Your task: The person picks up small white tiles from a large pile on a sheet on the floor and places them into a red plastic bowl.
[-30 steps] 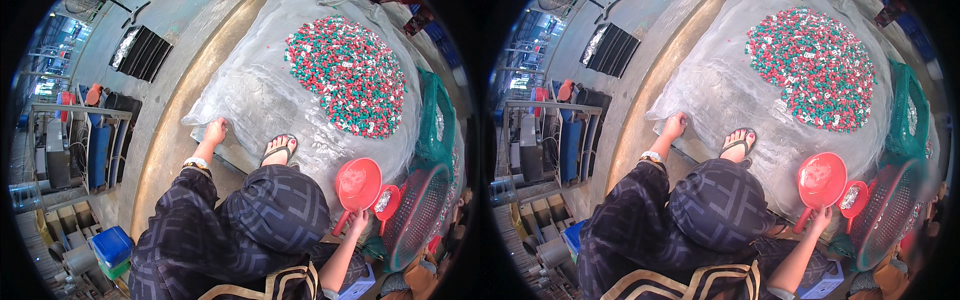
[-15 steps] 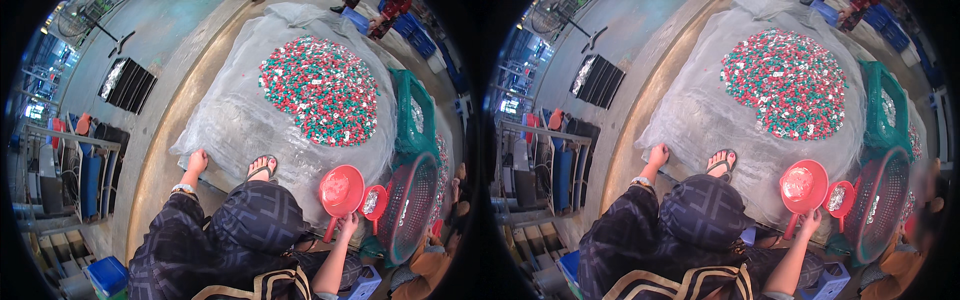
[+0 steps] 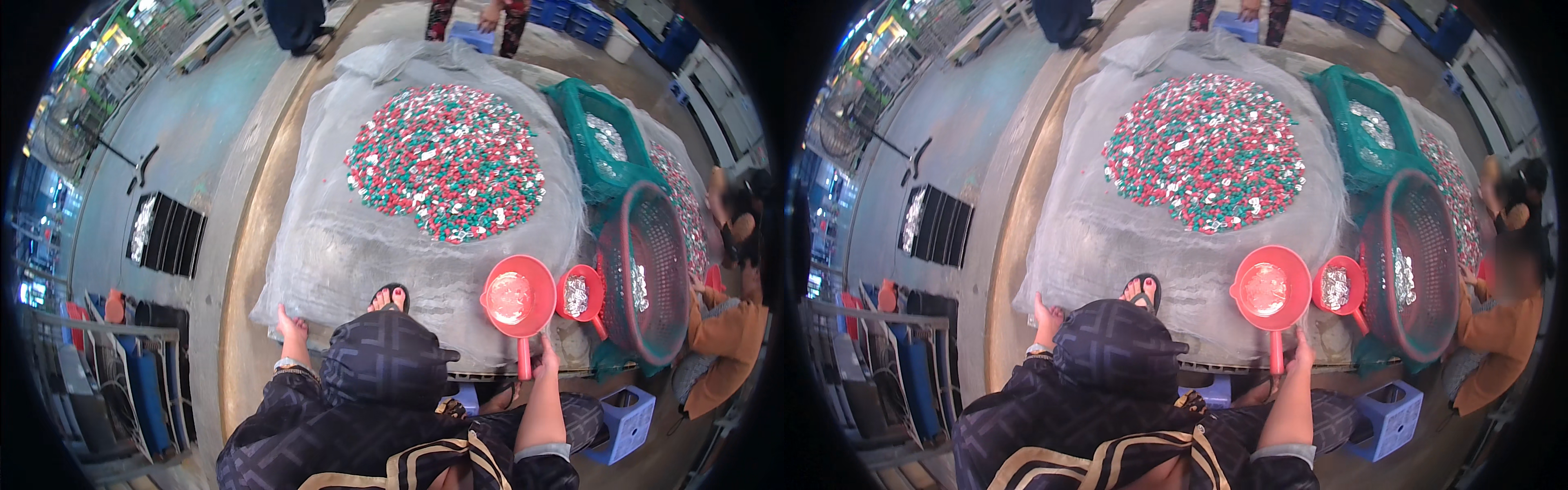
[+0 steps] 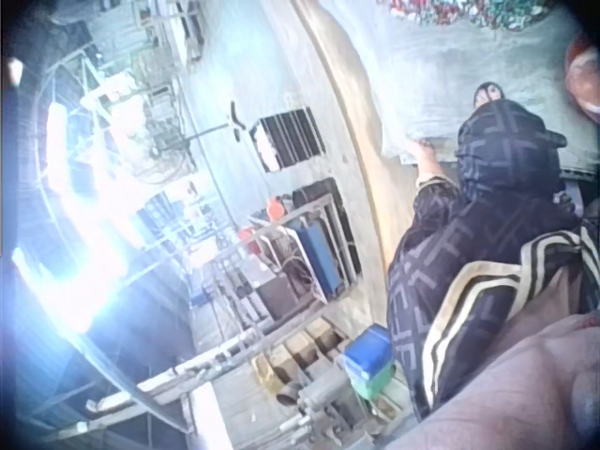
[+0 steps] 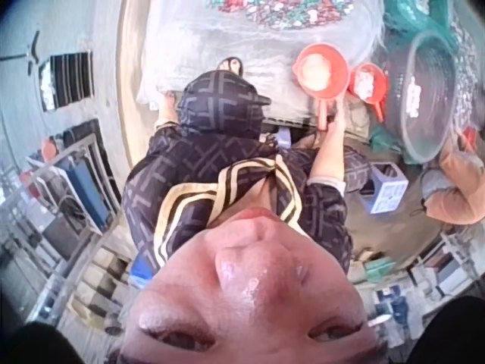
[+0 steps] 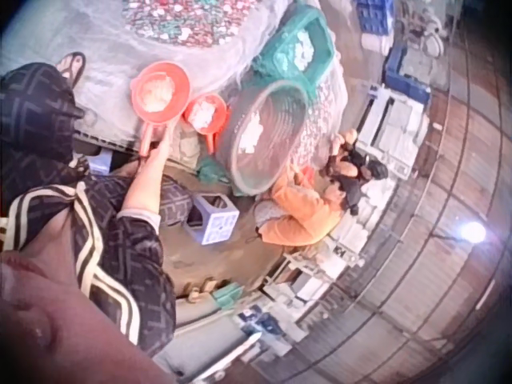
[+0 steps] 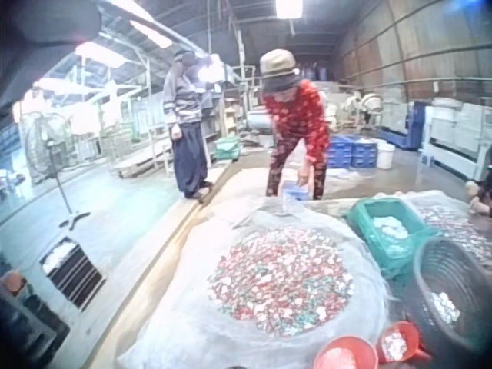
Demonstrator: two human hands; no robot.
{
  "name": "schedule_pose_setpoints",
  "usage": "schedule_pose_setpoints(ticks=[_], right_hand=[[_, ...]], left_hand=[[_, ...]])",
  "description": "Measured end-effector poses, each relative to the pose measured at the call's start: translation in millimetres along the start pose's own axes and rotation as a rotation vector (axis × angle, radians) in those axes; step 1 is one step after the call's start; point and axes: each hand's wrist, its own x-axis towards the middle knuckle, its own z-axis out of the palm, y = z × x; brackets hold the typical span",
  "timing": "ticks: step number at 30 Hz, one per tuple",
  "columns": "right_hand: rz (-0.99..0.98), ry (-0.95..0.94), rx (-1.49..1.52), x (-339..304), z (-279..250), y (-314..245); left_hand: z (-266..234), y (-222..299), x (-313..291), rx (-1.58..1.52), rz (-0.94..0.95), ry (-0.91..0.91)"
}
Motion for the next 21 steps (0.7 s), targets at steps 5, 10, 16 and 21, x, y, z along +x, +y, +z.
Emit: schedule_pose_setpoints(ticks=[5,10,16,21], right_hand=[[-0.133,0.031,0.306,-31.3,14.4,-20.0],[-0.245,0.552,0.473,-63.5,8.6,-45.7],[-0.344,0.935,0.549,-65.5,-23.4,-64.1],[-0.667,0.907,0.245,-73.9,-10.1,-67.4]], left_hand=[[23.8,-1.8,-9.2,0.405,0.176,0.206],[40.3,-33.2,67.7,0.96,0.635,-0.243],[64.4,-42.9,24.9,1.482,0.826,-0.428],[5.1,-11.5,29.9,1.86,1.067,-0.408]])
